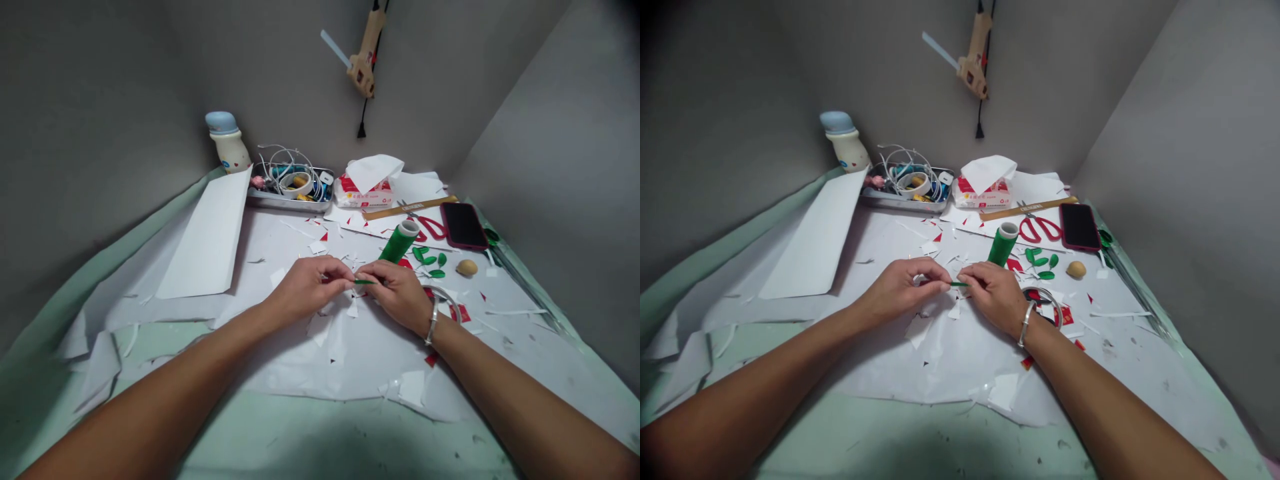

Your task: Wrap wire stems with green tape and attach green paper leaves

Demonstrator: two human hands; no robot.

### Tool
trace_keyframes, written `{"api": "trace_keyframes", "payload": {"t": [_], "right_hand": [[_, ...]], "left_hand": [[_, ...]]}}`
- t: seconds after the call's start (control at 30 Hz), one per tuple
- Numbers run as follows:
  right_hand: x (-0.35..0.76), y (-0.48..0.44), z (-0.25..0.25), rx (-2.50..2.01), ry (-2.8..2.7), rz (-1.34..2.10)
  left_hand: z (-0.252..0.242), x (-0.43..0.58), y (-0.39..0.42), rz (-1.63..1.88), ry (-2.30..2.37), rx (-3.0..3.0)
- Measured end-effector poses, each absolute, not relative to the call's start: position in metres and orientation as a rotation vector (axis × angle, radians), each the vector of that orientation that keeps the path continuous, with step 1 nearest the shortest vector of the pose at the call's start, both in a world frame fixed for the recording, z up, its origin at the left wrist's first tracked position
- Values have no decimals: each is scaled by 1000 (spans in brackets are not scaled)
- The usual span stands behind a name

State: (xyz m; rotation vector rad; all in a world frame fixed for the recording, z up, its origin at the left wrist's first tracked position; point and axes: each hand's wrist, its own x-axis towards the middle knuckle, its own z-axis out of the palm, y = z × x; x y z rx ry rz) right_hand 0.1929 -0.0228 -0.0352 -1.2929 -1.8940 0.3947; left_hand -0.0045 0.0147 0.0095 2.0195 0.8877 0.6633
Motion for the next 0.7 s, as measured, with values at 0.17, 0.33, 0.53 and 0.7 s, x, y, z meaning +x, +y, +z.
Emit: {"api": "trace_keyframes", "payload": {"t": [0.17,0.33,0.53,0.7], "right_hand": [[182,-32,-32,-1135,-2166,267],[182,-34,-25,-1077,-2099,147],[193,-24,-31,-1247,-1878,324],[187,-27,-36,-1207,-2079,324]], "left_hand": [[4,-6,19,783,1112,2044],[-8,-6,20,564,1011,2442],[2,-4,15,545,793,2210],[8,-5,19,777,1008,1983]]}}
